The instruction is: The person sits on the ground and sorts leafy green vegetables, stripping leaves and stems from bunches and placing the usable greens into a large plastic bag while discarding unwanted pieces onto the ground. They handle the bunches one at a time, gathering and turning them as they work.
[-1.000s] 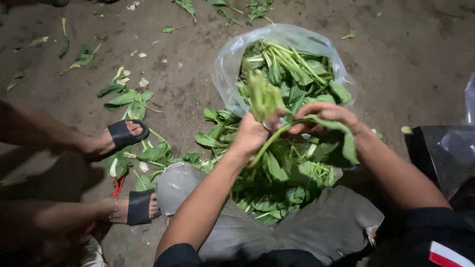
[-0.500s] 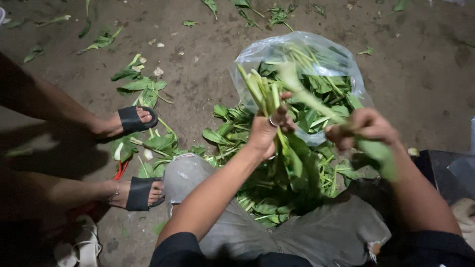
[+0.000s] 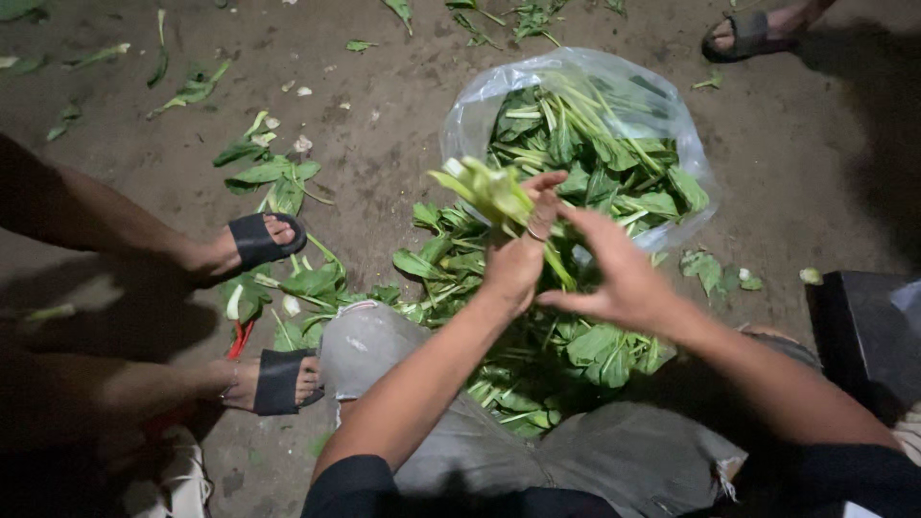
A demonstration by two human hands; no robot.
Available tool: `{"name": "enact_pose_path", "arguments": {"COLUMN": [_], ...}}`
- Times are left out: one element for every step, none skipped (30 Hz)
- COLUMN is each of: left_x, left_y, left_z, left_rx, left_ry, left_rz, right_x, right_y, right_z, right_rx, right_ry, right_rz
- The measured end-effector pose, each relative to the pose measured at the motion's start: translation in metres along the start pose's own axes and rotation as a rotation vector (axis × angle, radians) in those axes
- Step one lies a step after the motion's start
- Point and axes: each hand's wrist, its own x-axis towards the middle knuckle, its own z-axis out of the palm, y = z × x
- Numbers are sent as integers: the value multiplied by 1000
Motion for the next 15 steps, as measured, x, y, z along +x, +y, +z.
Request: {"name": "enact_pose_path", "arguments": {"left_x": [0,-1,-1,-2,-3,-3,-6,-9,-12,-15,-17,-18,-19,-20,-19], "left_y": [3,6,9,12,14,16,17,17,16,16,17,18,22,27,34], "left_z": [1,2,3,3,4,3,4,5,6,8,10,11,12,12,12], "left_rx": [82,167,250,287,320,355,422,491,561,225,-116,-461,-429,-398,-365], "left_ry": [-20,-43,-63,-141,-218,-295,-346,-397,-445,-461,-463,-458,-456,-452,-449], "left_rz": [-26,-49,-73,-12,53,120,120,120,118,-22,-159,-294,-348,-404,-454], "right_x": [0,-2,-3,-6,-8,-11,-16,-20,-25,-30,-35,-39,-43,-46,-48], "right_y": [-3,-3,-2,1,6,11,16,22,28,34,43,53,65,78,92], "right_z": [6,12,16,21,23,26,30,34,40,47,53,59,61,63,61], "right_rx": [-18,-36,-54,-27,-3,22,117,214,313,350,386,418,349,291,254], "right_ry": [0,3,3,26,46,68,80,94,105,116,123,130,114,87,82], "right_rz": [3,3,5,19,31,40,36,31,26,54,84,116,96,92,88]}}
